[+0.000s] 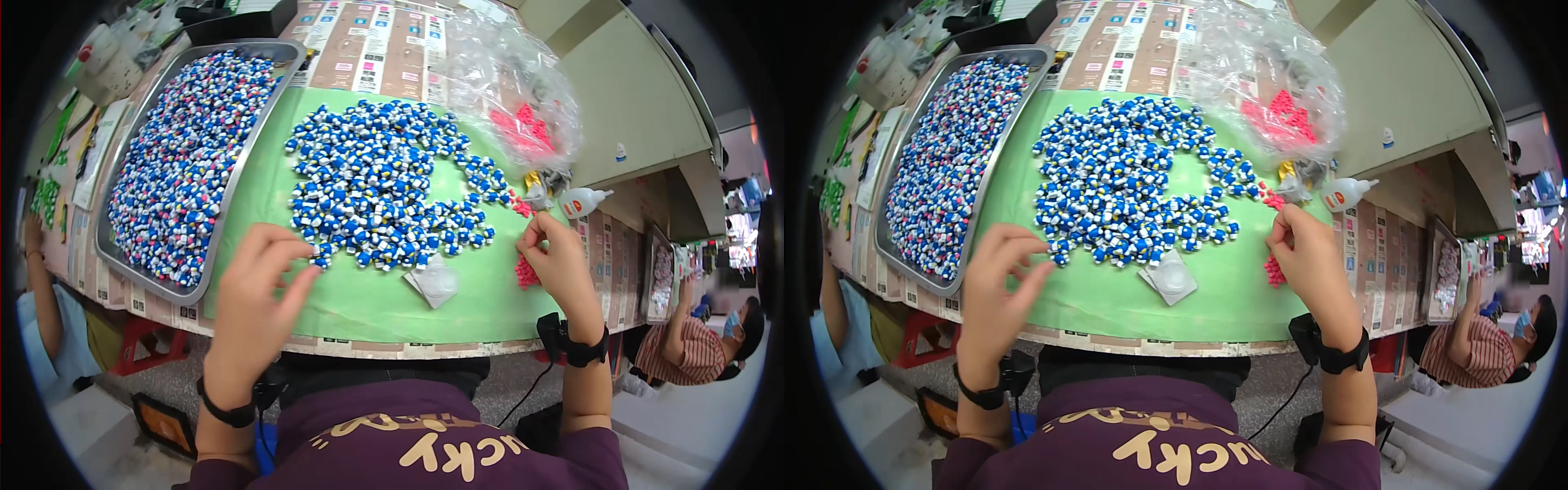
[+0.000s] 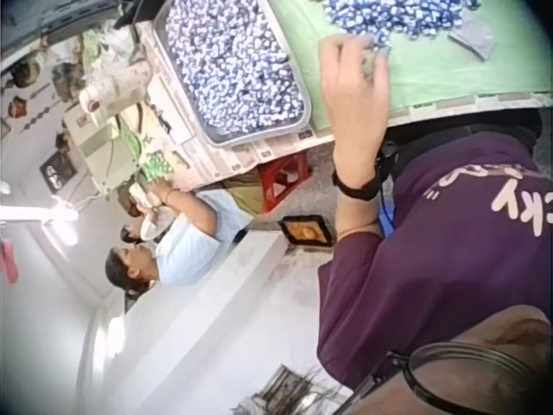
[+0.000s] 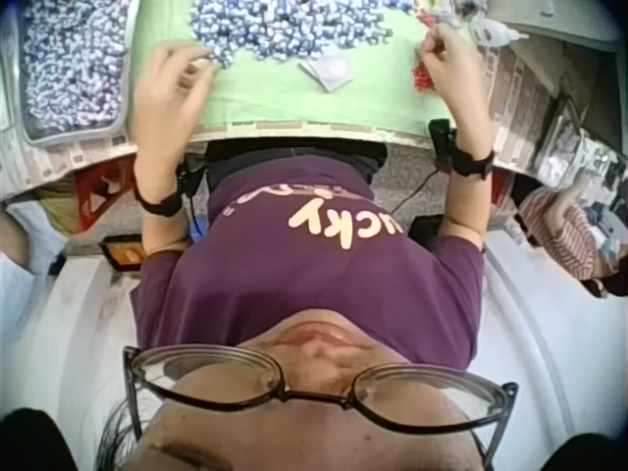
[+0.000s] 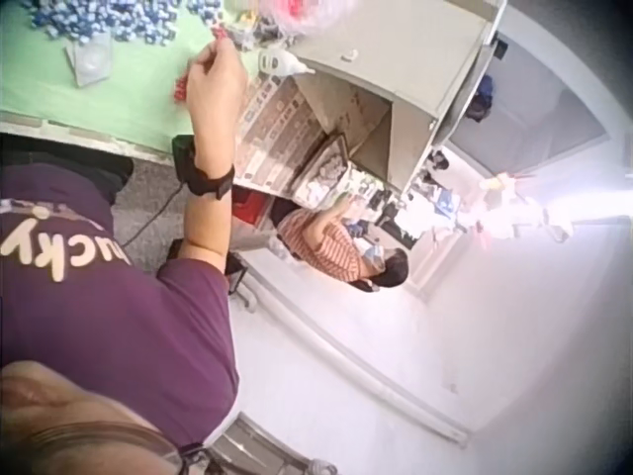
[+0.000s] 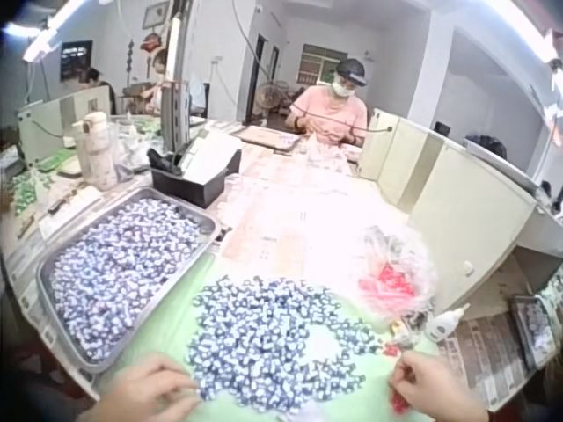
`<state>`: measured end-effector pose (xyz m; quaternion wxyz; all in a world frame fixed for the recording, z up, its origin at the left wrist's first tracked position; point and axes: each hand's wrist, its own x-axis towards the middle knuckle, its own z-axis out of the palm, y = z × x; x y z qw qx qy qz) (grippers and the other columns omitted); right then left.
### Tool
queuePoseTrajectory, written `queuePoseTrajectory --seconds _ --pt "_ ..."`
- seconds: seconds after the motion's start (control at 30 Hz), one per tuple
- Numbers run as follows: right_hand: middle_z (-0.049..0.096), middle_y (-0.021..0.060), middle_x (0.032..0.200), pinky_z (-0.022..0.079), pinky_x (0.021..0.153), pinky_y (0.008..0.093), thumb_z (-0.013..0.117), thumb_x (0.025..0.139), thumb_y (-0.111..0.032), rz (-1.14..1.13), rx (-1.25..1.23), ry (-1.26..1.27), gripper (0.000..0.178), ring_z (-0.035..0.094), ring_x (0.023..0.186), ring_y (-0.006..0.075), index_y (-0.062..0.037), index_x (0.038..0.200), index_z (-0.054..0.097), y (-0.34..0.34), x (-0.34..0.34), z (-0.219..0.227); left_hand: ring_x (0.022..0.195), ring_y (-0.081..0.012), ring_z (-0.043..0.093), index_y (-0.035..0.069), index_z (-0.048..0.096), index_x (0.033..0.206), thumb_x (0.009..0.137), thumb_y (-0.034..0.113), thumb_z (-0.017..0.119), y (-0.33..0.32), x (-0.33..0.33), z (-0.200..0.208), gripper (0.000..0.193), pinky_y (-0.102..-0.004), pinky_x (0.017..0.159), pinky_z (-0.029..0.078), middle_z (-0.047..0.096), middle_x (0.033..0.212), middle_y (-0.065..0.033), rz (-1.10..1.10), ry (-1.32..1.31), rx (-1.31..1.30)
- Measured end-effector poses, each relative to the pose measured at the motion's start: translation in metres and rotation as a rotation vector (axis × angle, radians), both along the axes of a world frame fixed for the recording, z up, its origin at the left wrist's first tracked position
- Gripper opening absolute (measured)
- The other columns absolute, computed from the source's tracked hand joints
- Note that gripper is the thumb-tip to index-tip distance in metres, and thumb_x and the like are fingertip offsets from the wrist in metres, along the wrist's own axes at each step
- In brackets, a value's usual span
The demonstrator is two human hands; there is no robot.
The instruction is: The person sits at a table and repeatedly picks up small blue and white cylindrical candies and pink plastic caps. They insert the caps into the open ends of the candies by hand. The assembled candies are placed into a pile on a green mat, while a tray of finished items sits nearby.
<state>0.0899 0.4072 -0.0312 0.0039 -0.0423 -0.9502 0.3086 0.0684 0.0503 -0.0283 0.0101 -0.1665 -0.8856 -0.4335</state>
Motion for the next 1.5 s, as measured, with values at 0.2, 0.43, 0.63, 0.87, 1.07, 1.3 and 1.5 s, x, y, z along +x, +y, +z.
queuePoseTrajectory --seconds 0.2,0.43,0.63,0.87,1.07,1.3,1.5 --pt "0.056 0.0072 0.068 0.044 0.047 0.0293 0.060 0.083 0.006 0.019 -0.083 -0.015 0.012 0.055 0.051 0.0144 -0.0009 0.082 0.050 -0.016 0.000 0.002 0.074 -0.0190 0.061 -0.001 0.063 0.098 0.079 -0.006 0.069 0.008 0.002 -0.014 0.021 -0.0295 0.063 0.051 0.056 0.093 -0.0094 -0.065 0.026 -0.148" --pt "0.057 0.0079 0.068 0.045 0.048 0.0305 0.059 0.083 0.005 0.019 -0.078 -0.076 0.010 0.057 0.053 0.0164 -0.0010 0.082 0.052 -0.017 0.000 0.006 0.069 -0.0195 0.062 -0.002 0.062 0.101 0.079 -0.009 0.065 0.013 0.007 -0.017 0.023 -0.0298 0.063 0.052 0.058 0.090 -0.0106 -0.057 0.078 -0.236" --pt "0.061 0.0094 0.082 0.048 0.068 0.0317 0.064 0.077 0.009 0.258 -0.174 0.204 0.015 0.061 0.076 0.0240 0.0001 0.085 0.055 -0.045 0.008 0.031 0.082 -0.0144 0.065 0.001 0.066 0.107 0.082 -0.008 0.061 0.009 0.002 -0.005 0.027 -0.0265 0.066 0.055 0.062 0.100 -0.0076 -0.178 -0.015 0.280" --pt "0.066 0.0062 0.096 0.045 0.085 0.0390 0.072 0.072 0.004 0.682 -0.150 0.421 0.026 0.063 0.082 0.0191 -0.0100 0.090 0.058 -0.094 0.017 0.062 0.100 -0.0193 0.063 -0.005 0.067 0.103 0.087 -0.005 0.067 0.044 0.014 0.022 0.016 -0.0300 0.084 0.058 0.059 0.111 -0.0126 -0.382 -0.869 0.911" --pt "0.068 0.0046 0.098 0.044 0.090 0.0403 0.073 0.073 0.002 0.676 -0.190 0.466 0.026 0.064 0.082 0.0187 -0.0111 0.090 0.058 -0.099 0.024 0.059 0.088 -0.0178 0.064 -0.006 0.068 0.099 0.086 -0.005 0.069 0.048 0.014 0.018 0.013 -0.0277 0.072 0.057 0.061 0.102 -0.0122 -0.430 -0.894 0.984" --pt "0.073 0.0041 0.094 0.044 0.091 0.0401 0.073 0.079 0.005 0.504 -0.434 0.377 0.027 0.067 0.083 0.0182 -0.0124 0.092 0.057 -0.099 0.032 0.058 0.081 -0.0145 0.063 -0.005 0.069 0.099 0.088 0.000 0.069 0.053 0.017 0.020 0.011 -0.0256 0.066 0.056 0.061 0.098 -0.0106 -0.430 -0.872 1.030" --pt "0.074 0.0060 0.098 0.043 0.095 0.0416 0.074 0.076 0.004 0.452 -0.331 0.419 0.029 0.068 0.088 0.0198 -0.0106 0.095 0.058 -0.099 0.038 0.056 0.087 -0.0106 0.061 -0.003 0.068 0.102 0.091 0.001 0.065 0.053 0.020 0.017 0.011 -0.0228 0.069 0.056 0.060 0.101 -0.0064 -0.392 -0.793 1.009"
